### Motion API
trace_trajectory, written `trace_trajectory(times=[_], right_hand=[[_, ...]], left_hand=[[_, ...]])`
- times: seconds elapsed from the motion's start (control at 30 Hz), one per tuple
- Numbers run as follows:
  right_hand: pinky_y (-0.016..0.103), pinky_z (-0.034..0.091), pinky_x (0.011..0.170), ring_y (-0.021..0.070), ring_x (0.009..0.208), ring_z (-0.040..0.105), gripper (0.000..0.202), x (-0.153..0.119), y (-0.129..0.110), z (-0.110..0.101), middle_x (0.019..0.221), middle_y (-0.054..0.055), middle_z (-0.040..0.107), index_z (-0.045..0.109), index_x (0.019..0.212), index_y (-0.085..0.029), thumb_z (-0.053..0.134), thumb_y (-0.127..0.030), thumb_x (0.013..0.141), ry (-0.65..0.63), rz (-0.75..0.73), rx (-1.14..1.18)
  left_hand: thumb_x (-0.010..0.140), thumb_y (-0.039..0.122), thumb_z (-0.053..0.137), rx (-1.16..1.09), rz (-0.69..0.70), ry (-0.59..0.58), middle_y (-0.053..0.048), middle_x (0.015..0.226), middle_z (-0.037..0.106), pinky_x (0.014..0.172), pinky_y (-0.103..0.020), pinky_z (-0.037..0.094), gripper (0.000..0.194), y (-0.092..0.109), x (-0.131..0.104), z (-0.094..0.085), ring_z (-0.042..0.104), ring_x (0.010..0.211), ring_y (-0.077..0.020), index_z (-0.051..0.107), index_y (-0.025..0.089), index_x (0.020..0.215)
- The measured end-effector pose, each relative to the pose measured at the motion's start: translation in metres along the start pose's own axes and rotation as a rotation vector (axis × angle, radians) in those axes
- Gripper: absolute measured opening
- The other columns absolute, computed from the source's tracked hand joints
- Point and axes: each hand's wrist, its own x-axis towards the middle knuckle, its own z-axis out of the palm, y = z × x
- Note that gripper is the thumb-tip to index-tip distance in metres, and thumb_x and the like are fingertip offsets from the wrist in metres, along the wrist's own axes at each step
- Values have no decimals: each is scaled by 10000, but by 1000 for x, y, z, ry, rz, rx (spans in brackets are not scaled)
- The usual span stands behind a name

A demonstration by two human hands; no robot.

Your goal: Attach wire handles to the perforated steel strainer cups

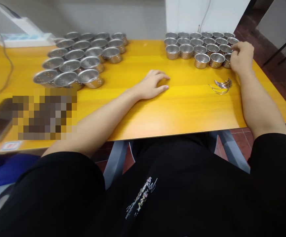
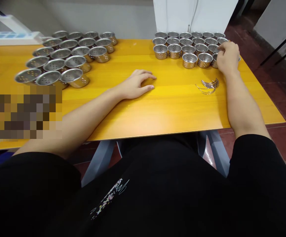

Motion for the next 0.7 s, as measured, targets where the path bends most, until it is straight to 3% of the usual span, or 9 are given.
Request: trace_trajectory(times=[0.07, 0.17, 0.3, 0.53, 0.7], right_hand=[[599, 624, 1419, 373, 1506, 839, 506, -6, -19, -7, 1552, 120, 950, 964, 1423, -273, 613, -87, 1109, 72, 108, 18], [499, 652, 1387, 318, 1472, 883, 496, -12, -46, -16, 1524, 103, 976, 984, 1389, -245, 638, -19, 1114, 76, 124, 27], [495, 658, 1354, 325, 1446, 900, 506, -13, -58, -18, 1497, 122, 985, 988, 1409, -196, 650, 22, 1101, 68, 107, 4], [519, 626, 1360, 348, 1460, 876, 454, -13, -48, -13, 1514, 159, 971, 983, 1352, -212, 641, -22, 1120, 54, 117, 38], [531, 642, 1344, 354, 1427, 885, 466, -14, -50, -13, 1484, 151, 979, 992, 1325, -234, 638, -33, 1098, 62, 134, 63]], left_hand=[[1075, 874, 600, 0, -5, -1, -263, 1821, 741, 1591, -804, 426, 956, 1, 0, 0, 634, 1769, -546, 814, 187, 1704], [1082, 854, 604, -2, -7, -1, -267, 1825, 742, 1596, -786, 431, 934, 1, 1, 0, 643, 1772, -539, 812, 186, 1701], [1080, 840, 612, 1, -5, 0, -266, 1827, 738, 1608, -783, 410, 925, 0, 2, 1, 628, 1781, -535, 808, 187, 1705], [1077, 841, 589, 14, 6, 23, -246, 1789, 784, 1583, -798, 423, 906, 2, 0, 3, 659, 1744, -532, 840, 201, 1668], [1023, 821, 672, 50, -107, 114, -232, 1841, 747, 1563, -868, 412, 873, -17, -1, -6, 593, 1787, -566, 821, 271, 1685]])
